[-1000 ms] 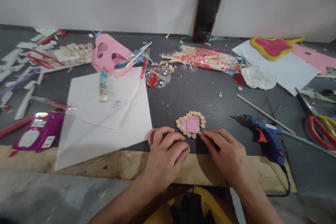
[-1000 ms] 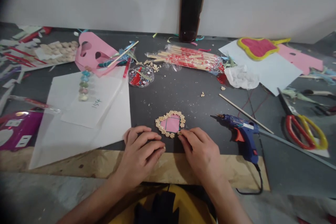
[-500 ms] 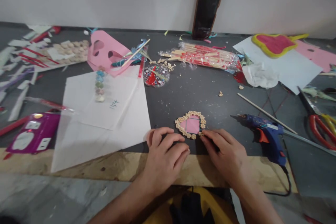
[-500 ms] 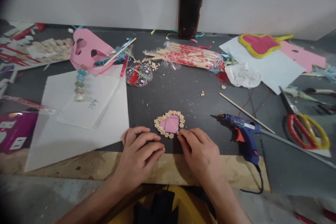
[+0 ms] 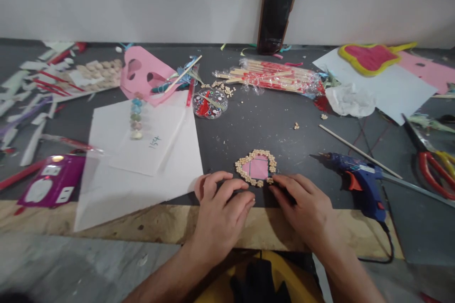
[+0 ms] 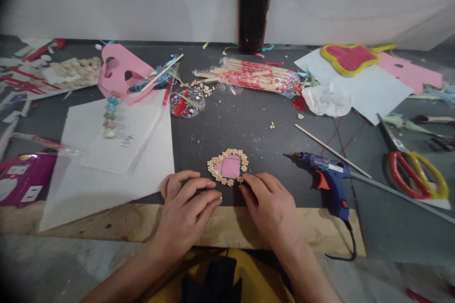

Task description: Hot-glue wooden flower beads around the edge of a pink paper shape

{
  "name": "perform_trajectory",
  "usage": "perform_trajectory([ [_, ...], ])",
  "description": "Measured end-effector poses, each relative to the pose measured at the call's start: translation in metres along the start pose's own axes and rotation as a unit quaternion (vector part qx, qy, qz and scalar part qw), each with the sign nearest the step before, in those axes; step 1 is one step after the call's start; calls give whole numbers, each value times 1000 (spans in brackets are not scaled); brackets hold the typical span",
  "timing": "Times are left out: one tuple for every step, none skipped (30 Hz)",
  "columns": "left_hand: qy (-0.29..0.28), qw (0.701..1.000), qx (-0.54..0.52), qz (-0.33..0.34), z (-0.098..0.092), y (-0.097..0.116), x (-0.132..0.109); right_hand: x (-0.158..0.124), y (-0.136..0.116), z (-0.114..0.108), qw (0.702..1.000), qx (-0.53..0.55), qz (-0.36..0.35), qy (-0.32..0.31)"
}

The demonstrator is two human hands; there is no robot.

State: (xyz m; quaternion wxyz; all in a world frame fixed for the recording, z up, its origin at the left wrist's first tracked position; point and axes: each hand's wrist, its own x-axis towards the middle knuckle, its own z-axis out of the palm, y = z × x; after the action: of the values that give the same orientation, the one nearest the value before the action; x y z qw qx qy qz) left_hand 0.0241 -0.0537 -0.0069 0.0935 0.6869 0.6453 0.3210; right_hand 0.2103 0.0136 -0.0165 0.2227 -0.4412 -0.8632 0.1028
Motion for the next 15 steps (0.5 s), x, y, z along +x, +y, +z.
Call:
perform_trajectory([
  [0, 1000, 0, -2, 0, -1, 0, -1, 1, 0, 1000, 2, 2, 0],
  [0, 1000, 0, -4, -1, -1, -1, -1, 1, 0, 1000, 6, 5, 0],
  [1, 1000, 0, -6, -1, -2, -1, -2, 2, -1, 1000, 14, 8, 0],
  [2, 1000, 0, -8, -1, -2, -1, -2, 2, -2, 1000, 23, 12, 0],
  [4, 1000, 0, -9, -1, -2, -1, -2, 2, -3, 999, 35, 16, 1],
  [5, 1000, 0, -9, -1, -1, -1, -2, 1, -5, 999, 48, 20, 5],
  [6, 1000, -1, -9, 0, 0, 0, -1, 0, -8, 998, 62, 24, 9],
  [6, 1000, 0, -8, 1, 2, 1, -1, -1, -10, 997, 77, 28, 13],
  [8, 1000, 3, -4, 2, 4, 3, -1, -2, -13, 995, 91, 32, 17],
  [9, 1000, 6, 0, 3, 6, 5, -2, -3, -15, 994, 104, 36, 21],
  [11, 1000, 11, 4, 5, 8, 7, -2, -4, -17, 993, 113, 38, 24],
  [12, 1000, 17, 8, 6, 10, 10, -3, -4, -19, 992, 119, 38, 24],
  [12, 1000, 23, 13, 7, 12, 12, -4, -5, -20, 992, 122, 37, 24],
  [13, 999, 29, 16, 8, 14, 15, -5, -4, -20, 991, 124, 35, 26],
  [13, 999, 35, 21, 8, 16, 18, -6, -4, -20, 991, 126, 34, 27],
])
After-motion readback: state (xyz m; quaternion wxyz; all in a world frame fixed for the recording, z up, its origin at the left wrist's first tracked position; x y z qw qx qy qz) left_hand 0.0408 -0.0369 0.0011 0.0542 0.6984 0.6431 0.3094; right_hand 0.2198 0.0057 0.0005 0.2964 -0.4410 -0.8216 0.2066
